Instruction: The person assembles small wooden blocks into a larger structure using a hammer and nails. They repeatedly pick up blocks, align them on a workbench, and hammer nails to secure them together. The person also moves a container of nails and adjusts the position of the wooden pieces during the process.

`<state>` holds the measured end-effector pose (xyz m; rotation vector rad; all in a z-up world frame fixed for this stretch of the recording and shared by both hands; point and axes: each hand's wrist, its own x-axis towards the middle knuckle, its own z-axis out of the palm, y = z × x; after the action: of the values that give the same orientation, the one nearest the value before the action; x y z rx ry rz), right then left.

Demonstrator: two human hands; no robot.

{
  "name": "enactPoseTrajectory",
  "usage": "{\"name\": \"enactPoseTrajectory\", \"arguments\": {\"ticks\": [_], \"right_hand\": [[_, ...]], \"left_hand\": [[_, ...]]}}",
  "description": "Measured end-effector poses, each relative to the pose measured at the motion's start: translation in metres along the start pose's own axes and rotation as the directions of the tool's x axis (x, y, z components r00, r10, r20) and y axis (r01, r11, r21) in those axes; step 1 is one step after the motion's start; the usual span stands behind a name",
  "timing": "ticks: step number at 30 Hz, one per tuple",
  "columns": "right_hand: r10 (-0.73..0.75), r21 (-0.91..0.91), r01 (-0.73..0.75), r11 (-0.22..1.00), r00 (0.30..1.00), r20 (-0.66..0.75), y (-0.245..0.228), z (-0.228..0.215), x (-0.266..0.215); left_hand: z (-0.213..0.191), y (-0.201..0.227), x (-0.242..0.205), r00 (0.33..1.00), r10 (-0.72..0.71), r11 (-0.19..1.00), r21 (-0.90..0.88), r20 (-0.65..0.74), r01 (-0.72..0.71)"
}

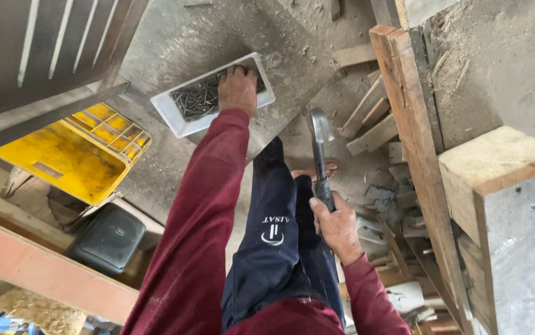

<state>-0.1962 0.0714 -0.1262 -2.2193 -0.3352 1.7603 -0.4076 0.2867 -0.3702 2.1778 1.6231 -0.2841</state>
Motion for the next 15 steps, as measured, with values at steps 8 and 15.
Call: {"name": "enactPoseTrajectory", "arguments": {"ticks": [8,15], "right_hand": [[-0.069,0.145,0.07,0.987,0.998,-0.006,0.001,-0.022,-0.006],[-0.157,0.119,0.164,0.979,0.985,-0.066,0.011,-0.054,-0.054]], "left_hand": [[-0.011,-0.013,-0.008,1.0,-0.011,0.998,0.07,-0.006,0.011],[-0.058,0.006,-0.063,0.905,-0.261,0.845,-0.533,-0.335,0.046]]}}
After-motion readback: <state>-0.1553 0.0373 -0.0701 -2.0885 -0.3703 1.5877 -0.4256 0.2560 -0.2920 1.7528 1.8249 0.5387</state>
